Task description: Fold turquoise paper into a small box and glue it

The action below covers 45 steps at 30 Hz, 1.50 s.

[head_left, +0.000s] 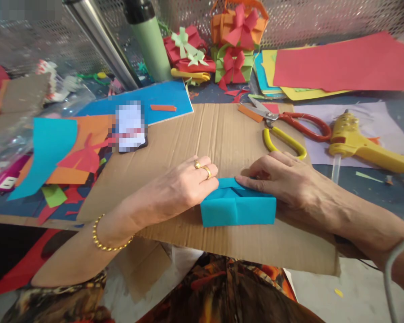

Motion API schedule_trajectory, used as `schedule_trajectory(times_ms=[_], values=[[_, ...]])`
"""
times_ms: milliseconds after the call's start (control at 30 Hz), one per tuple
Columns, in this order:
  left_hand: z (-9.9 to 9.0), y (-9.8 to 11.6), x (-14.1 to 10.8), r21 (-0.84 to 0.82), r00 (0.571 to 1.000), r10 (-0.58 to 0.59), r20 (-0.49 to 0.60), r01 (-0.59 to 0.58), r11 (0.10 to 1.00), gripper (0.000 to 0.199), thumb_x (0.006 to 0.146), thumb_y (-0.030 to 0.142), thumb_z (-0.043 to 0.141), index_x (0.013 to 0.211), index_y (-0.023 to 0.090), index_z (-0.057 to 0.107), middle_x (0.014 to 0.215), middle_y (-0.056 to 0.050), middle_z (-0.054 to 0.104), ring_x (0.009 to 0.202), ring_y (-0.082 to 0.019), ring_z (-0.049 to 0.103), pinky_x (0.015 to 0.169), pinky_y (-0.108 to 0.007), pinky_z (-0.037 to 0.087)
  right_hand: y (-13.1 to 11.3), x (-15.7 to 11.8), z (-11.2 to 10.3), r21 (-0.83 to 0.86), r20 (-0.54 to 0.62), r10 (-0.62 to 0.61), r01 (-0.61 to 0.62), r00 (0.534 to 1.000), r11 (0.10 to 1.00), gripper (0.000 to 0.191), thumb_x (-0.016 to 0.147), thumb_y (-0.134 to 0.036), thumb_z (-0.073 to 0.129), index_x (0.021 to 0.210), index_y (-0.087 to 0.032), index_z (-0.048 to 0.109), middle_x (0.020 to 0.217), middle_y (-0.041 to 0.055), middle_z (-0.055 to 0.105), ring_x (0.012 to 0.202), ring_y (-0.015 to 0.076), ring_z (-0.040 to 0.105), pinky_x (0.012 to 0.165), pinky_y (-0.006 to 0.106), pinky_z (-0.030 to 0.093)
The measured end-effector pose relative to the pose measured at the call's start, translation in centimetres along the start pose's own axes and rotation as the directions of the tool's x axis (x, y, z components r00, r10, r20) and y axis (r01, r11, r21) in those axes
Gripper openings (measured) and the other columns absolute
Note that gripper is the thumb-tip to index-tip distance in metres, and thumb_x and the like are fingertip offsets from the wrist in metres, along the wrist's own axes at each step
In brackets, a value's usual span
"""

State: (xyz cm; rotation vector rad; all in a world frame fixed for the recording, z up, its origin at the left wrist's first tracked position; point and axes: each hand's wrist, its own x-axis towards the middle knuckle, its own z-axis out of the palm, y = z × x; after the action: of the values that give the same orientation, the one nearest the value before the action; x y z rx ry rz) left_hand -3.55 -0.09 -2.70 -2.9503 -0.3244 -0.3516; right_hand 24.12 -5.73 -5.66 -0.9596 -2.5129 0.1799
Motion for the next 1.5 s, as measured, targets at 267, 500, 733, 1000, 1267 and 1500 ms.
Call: schedule_trajectory(times_ms=[267,500,733,1000,1267,1500], values=[[0.4,-0.1,-0.1,-0.026,0.998,0.009,-0.060,-0.010,1.000,0.041,0.109,0.007,0.039,0.078,0.017,0.064,0.082,-0.006,0.067,0.078,-0.019,0.056,0.076,-0.032,0.050,0.0,-0.3,0.2,-0.081,0.008,-0.004,0.005,1.000,0.997,0.027,0.101,-0.021,0.055,0.120,-0.023,0.074,0.106,0.0102,0.070,0.086,0.0230,0.056,0.071,0.036,0.039],[0.0,-0.1,0.0,0.001,1.000,0.022,0.001,-0.022,1.000,0.039,0.109,0.009,0.040,0.080,0.016,0.065,0.084,-0.006,0.067,0.079,-0.019,0.056,0.077,-0.033,0.050,0.0,-0.2,0.1,-0.051,-0.010,0.006,-0.006,1.000,0.999,0.026,0.099,-0.018,0.056,0.117,-0.024,0.074,0.104,0.0093,0.069,0.087,0.0222,0.056,0.071,0.035,0.038],[0.5,0.3,-1.1,-0.195,0.992,-0.121,-0.024,0.114,0.974,0.031,0.106,0.010,0.044,0.091,0.015,0.071,0.097,-0.009,0.072,0.089,-0.021,0.062,0.080,-0.036,0.051,0.1,0.2,0.1,-0.025,-0.009,0.017,-0.017,1.000,1.000,0.028,0.100,-0.017,0.053,0.114,-0.023,0.077,0.103,0.0095,0.069,0.087,0.0213,0.057,0.074,0.035,0.043],[0.9,-1.1,0.4,-0.496,0.775,-0.577,0.260,0.620,0.609,0.020,0.093,0.034,0.071,0.084,0.018,0.062,0.089,-0.003,0.068,0.078,-0.017,0.062,0.071,-0.030,0.046,1.2,0.4,0.4,0.000,-0.048,-0.046,0.046,0.998,0.999,0.035,0.099,-0.014,0.053,0.122,-0.023,0.079,0.100,0.0100,0.066,0.086,0.0204,0.056,0.075,0.035,0.045],[-0.4,-1.0,3.1,-0.274,0.690,-0.558,0.461,0.709,0.650,0.019,0.084,0.029,0.072,0.083,0.021,0.055,0.089,-0.004,0.065,0.081,-0.020,0.059,0.069,-0.031,0.040,2.8,0.8,0.3,0.130,0.040,0.008,-0.013,0.999,0.991,0.035,0.105,-0.030,0.051,0.122,-0.020,0.081,0.102,0.0118,0.067,0.088,0.0197,0.060,0.079,0.035,0.048],[0.3,-1.8,3.7,-0.323,0.657,-0.582,0.479,0.748,0.580,0.020,0.070,0.027,0.076,0.066,0.020,0.058,0.064,0.001,0.060,0.062,-0.015,0.053,0.058,-0.028,0.036,3.8,2.1,0.4,0.226,0.068,0.207,-0.217,0.976,0.950,0.049,0.107,-0.050,0.047,0.100,-0.017,0.082,0.090,0.0076,0.068,0.081,0.0171,0.062,0.075,0.032,0.046]])
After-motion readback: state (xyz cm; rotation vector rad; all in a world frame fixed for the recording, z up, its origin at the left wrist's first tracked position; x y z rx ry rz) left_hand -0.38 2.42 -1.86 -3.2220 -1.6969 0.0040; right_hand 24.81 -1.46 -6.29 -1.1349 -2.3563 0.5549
